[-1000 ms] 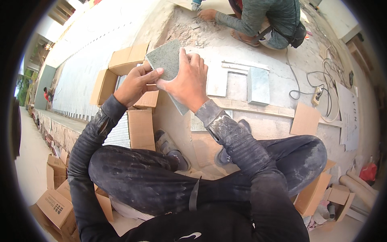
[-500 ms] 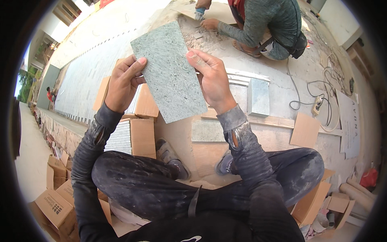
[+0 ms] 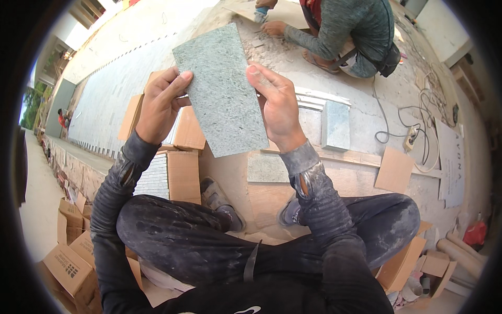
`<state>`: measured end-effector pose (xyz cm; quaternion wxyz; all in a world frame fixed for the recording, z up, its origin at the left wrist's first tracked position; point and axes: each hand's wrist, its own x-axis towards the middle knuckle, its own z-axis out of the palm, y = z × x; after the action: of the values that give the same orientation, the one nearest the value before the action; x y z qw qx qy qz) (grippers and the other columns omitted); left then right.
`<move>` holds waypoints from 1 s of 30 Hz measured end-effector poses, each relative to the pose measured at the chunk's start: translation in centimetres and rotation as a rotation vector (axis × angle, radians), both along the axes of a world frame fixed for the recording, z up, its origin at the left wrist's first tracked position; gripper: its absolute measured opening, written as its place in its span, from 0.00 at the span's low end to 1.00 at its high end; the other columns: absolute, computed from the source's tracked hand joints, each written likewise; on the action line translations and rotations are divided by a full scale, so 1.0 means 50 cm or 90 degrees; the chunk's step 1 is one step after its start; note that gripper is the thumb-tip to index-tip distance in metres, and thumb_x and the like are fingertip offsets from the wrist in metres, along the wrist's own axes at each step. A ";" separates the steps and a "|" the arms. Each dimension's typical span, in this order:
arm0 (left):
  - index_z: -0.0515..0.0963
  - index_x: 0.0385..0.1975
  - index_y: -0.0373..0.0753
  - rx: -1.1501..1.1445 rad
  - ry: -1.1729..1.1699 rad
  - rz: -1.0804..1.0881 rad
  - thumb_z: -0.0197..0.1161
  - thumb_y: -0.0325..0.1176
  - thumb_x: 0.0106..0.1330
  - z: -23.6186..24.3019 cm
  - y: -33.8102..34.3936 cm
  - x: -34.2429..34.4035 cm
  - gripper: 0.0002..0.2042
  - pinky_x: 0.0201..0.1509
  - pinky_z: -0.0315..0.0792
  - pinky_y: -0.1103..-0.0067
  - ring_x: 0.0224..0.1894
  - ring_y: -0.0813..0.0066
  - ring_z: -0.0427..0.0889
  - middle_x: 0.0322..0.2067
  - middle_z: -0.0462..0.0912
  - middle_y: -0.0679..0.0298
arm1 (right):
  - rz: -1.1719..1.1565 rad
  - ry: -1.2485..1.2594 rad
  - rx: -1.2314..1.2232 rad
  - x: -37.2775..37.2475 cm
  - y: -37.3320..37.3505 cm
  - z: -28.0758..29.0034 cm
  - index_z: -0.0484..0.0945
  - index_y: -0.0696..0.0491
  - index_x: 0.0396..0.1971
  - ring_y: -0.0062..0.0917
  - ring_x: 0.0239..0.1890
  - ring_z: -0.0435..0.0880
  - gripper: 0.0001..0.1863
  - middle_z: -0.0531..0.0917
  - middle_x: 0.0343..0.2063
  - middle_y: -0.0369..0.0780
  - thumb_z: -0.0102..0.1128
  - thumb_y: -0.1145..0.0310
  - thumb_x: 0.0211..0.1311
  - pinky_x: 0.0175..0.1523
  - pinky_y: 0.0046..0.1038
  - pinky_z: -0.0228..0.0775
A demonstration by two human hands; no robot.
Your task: The person picks up and rotates several stone tiles by hand, turning them over to view both sides.
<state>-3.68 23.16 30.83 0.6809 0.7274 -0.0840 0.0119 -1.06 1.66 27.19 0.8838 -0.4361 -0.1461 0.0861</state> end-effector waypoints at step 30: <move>0.76 0.44 0.34 0.038 0.041 0.091 0.53 0.43 0.71 -0.024 0.016 0.000 0.17 0.43 0.74 0.80 0.37 0.79 0.80 0.35 0.81 0.65 | 0.018 -0.166 -0.253 -0.015 0.022 -0.011 0.68 0.67 0.56 0.23 0.44 0.81 0.25 0.81 0.44 0.47 0.59 0.70 0.63 0.49 0.22 0.74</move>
<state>-3.66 23.98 29.63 0.6588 0.7514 -0.0100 0.0346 -1.83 2.78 26.66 0.7530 -0.6066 -0.2456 0.0686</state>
